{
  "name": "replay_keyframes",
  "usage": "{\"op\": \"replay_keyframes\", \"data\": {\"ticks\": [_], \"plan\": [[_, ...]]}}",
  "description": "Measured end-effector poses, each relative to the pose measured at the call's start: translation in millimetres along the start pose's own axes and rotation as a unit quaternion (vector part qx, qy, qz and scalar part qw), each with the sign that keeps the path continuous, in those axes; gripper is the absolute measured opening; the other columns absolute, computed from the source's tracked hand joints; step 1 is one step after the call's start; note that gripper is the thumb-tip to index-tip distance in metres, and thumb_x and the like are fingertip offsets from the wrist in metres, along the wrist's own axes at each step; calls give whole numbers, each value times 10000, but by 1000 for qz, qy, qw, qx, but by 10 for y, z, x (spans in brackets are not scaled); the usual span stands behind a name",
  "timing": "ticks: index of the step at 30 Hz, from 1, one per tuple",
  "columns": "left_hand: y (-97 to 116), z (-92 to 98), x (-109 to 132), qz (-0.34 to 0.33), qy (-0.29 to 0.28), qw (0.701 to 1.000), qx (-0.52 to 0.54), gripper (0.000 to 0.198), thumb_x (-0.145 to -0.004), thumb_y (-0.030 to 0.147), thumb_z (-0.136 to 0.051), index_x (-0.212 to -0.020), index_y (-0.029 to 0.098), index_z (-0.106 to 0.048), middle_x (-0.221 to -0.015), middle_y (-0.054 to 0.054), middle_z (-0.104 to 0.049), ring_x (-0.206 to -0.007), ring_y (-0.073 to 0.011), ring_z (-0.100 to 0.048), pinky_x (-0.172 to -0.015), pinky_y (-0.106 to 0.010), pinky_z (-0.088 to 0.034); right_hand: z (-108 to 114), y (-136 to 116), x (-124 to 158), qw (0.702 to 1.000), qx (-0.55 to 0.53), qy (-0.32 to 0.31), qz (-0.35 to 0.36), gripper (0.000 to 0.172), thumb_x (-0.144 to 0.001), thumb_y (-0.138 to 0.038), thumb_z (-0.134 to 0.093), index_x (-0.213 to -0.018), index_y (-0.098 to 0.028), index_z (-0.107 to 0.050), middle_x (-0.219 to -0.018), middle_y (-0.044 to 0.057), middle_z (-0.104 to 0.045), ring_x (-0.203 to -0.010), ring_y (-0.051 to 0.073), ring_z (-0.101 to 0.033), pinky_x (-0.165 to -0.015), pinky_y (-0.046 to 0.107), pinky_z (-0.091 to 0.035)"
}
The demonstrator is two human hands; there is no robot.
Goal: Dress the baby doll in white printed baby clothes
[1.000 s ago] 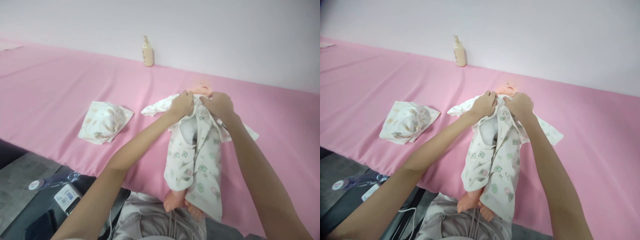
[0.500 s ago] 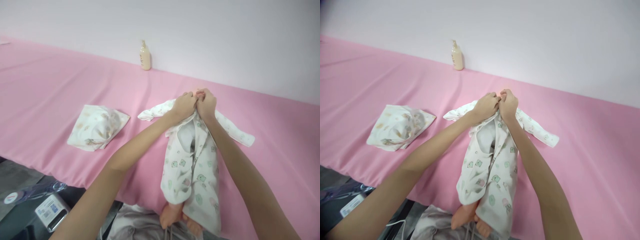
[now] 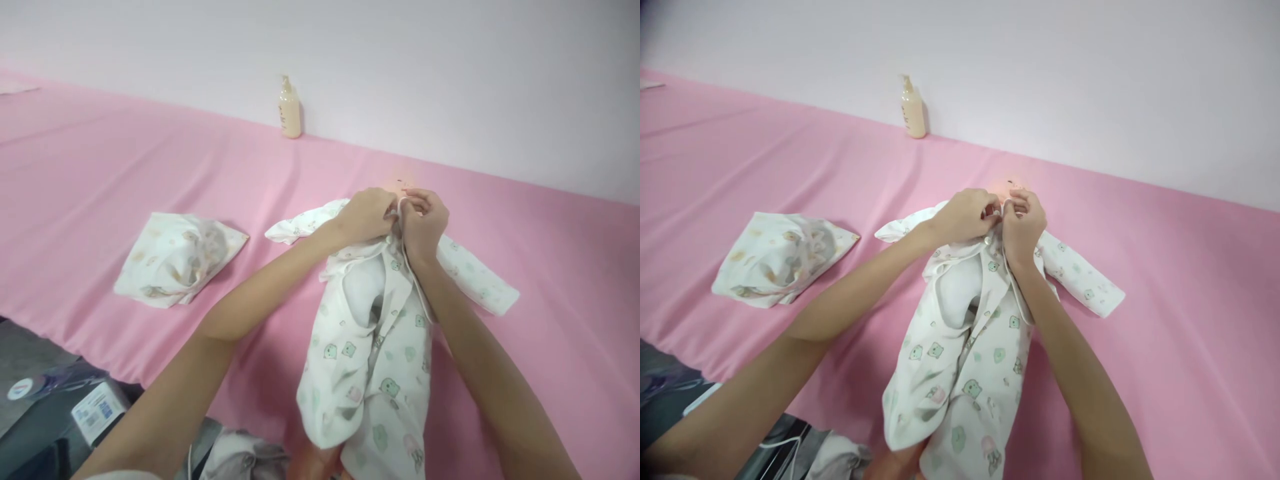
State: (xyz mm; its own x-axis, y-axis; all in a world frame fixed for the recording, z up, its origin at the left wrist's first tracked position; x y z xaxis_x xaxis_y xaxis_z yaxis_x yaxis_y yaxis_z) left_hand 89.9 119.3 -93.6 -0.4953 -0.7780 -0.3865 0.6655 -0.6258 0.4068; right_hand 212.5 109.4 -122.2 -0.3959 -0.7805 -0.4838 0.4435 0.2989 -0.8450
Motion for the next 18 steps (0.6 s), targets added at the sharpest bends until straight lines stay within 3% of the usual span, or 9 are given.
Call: {"op": "replay_keyframes", "data": {"ticks": [3, 7, 11, 18], "plan": [[-42, 16, -64, 15, 55, 989, 135, 121, -809, 188, -553, -837, 138, -659, -811, -48, -678, -728, -139, -596, -699, -254, -445, 6, -12, 10, 1000, -11, -8, 3, 154, -759, -172, -476, -885, -185, -564, -853, 36, -642, -804, 149, -632, -801, 290, -509], [-55, -178, -96, 37, 160, 948, 272, 173, -848, 245, -568, -928, 133, -674, -928, -68, -714, -826, -121, -649, -777, -221, -481, 10, -15, 12, 1000, -24, 4, 11, 169, -771, -150, -438, -902, -176, -540, -884, 48, -634, -824, 142, -635, -810, 281, -509], [-8, -323, -53, 44, 167, 948, 266, 152, -847, 216, -579, -913, 149, -699, -914, -56, -729, -806, -115, -664, -765, -210, -495, 4, -6, 10, 1000, 14, -1, 8, 248, -776, -130, -372, -972, -189, -513, -943, 47, -626, -882, 143, -639, -832, 297, -510], [-8, -305, -34, 58, 171, 944, 275, 149, -838, 230, -615, -938, 146, -685, -894, -55, -729, -801, -106, -671, -753, -192, -509, 0, -7, 13, 1000, 5, 1, 7, 236, -809, -170, -390, -1014, -196, -503, -908, 50, -614, -861, 160, -636, -801, 320, -522]]}}
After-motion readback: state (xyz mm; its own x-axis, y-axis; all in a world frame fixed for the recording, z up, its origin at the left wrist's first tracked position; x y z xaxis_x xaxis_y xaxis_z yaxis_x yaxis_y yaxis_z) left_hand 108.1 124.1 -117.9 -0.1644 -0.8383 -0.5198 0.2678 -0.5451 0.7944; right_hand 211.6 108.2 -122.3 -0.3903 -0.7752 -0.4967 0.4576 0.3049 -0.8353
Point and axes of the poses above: each hand's wrist, its own x-axis away from the middle knuckle, its own z-axis out of the back of the hand, y = z × x, the point moved 1 cm from there along -x, towards the middle knuckle
